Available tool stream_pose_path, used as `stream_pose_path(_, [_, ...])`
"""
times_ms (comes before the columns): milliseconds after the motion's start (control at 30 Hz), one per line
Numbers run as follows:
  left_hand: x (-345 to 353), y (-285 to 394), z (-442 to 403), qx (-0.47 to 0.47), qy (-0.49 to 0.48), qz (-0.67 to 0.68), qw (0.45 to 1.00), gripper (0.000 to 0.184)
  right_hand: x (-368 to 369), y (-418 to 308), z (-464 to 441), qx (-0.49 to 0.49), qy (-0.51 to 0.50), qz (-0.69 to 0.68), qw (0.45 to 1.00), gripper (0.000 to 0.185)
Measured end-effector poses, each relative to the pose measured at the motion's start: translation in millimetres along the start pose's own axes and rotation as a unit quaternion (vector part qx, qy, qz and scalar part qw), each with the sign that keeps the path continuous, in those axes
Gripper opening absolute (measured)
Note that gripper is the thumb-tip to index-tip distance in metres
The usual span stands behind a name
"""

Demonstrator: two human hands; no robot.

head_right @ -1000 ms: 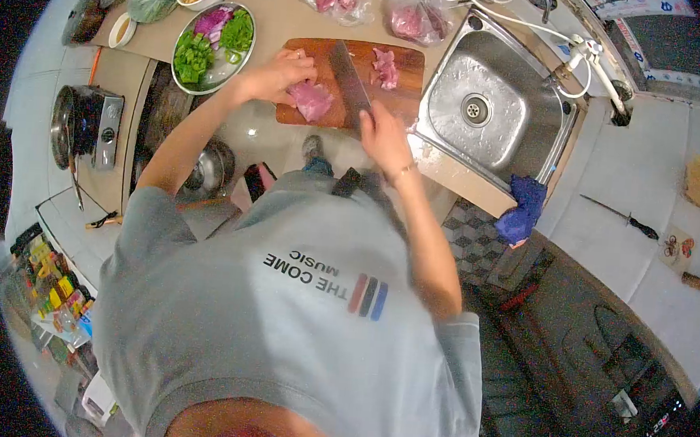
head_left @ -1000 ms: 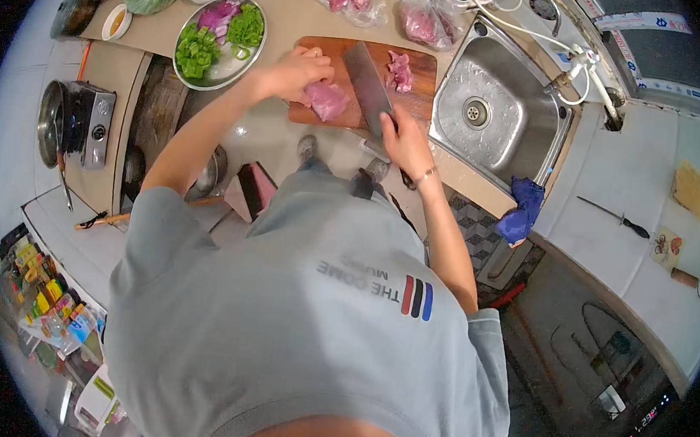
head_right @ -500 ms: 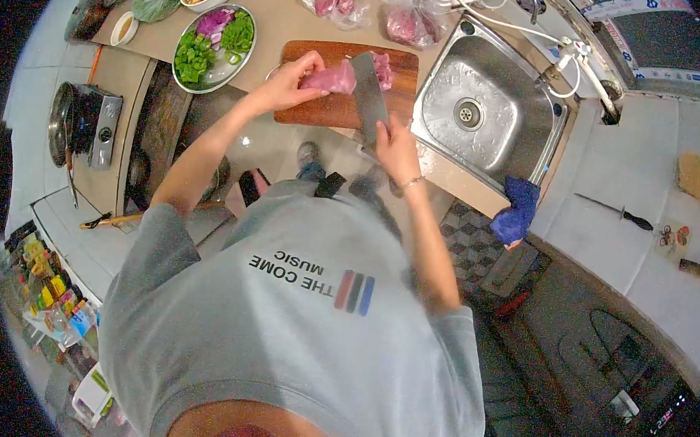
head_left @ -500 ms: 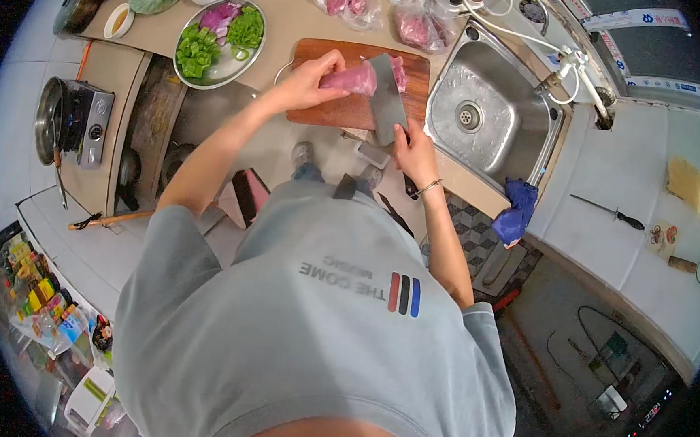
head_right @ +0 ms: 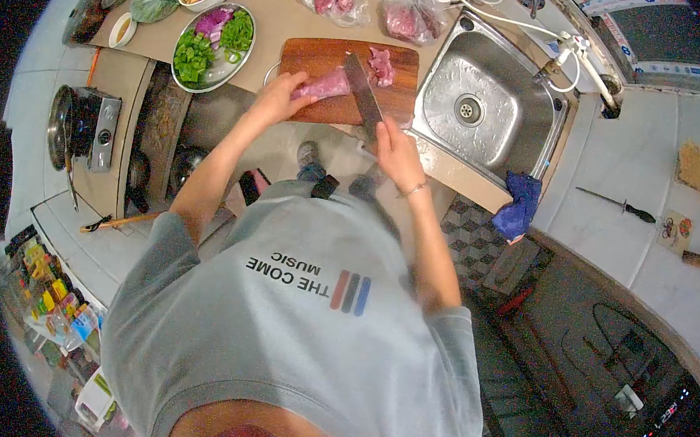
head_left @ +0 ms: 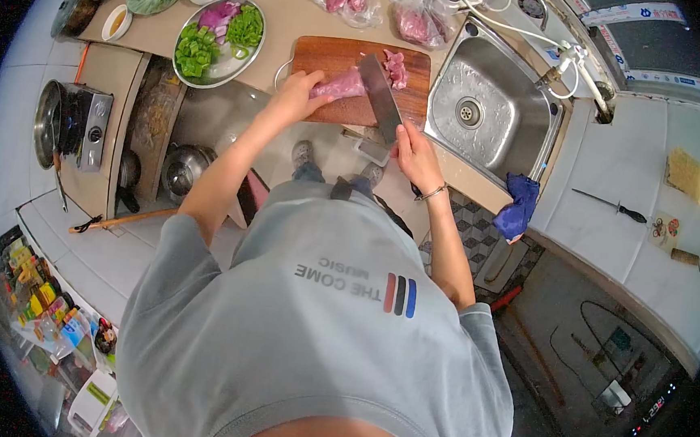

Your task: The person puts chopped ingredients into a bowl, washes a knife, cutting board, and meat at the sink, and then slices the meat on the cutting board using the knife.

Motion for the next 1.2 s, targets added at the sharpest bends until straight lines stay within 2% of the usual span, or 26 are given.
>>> stream_pose_path(33, [-3.1,1.5,3.0,-0.058,-0.005,-0.061,0.996,0.031,-2.8,-4.4,1.2,-0.029,0.030,0.023,0.999,0.029])
stream_pose_path(67, [-0.2,3.7,0.8,-0.058,-0.005,-0.060,0.996,0.031,-1.9,-4.9,3.1,-0.029,0.030,0.024,0.999,0.029])
stream_pose_path(133, [-9.8,29.1,2.1,0.084,0.155,-0.091,0.980,0.029,-6.4,-22.7,12.8,-0.082,0.092,0.127,0.984,0.030])
stream_pose_path(167, [-3.0,32.7,-1.6,0.082,0.156,-0.090,0.980,0.029,-4.8,-24.5,15.0,-0.083,0.090,0.128,0.984,0.030])
stream_pose_path(233, [2.7,37.9,-5.1,0.108,0.223,0.040,0.968,0.027,-3.8,-28.7,19.6,-0.078,0.105,0.155,0.979,0.034])
stream_pose_path(267, [8.3,39.3,-5.6,0.110,0.243,0.042,0.963,0.025,-2.6,-32.2,22.6,-0.078,0.105,0.156,0.979,0.034])
stream_pose_path(367, [24.4,40.7,-5.8,0.096,0.236,-0.009,0.967,0.026,-2.1,-50.7,32.7,-0.089,0.100,0.219,0.967,0.038])
stream_pose_path(433, [29.7,37.6,-3.8,0.102,0.237,-0.024,0.966,0.031,4.1,-56.7,36.7,-0.063,0.050,0.296,0.952,0.041])
stream_pose_path(600, [46.0,32.3,-2.8,0.139,0.233,-0.125,0.954,0.037,8.7,-51.1,42.2,-0.072,0.046,0.320,0.944,0.042])
stream_pose_path(767, [48.5,31.8,-3.6,0.138,0.229,-0.143,0.953,0.035,16.8,-39.1,36.2,-0.070,0.017,0.344,0.936,0.045])
stream_pose_path(833, [48.9,30.7,-2.8,0.136,0.234,-0.143,0.952,0.034,22.0,-36.3,32.2,-0.076,0.009,0.378,0.923,0.054])
stream_pose_path(933, [48.8,29.8,-4.0,0.127,0.228,-0.140,0.955,0.032,25.2,-39.1,28.1,-0.083,0.005,0.394,0.915,0.057])
stream_pose_path(1200, [40.5,37.6,-1.2,0.139,0.236,-0.132,0.953,0.030,30.1,-44.1,0.2,-0.061,-0.023,0.379,0.923,0.060])
Point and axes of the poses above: each hand's wrist, its own z-axis away from the middle knuckle, its own x-axis out of the palm, y = z × x, the point moved 7 cm from there along -z, towards the middle knuckle, and after that the axes turned 10 degrees about -y, right-handed, at the moved point
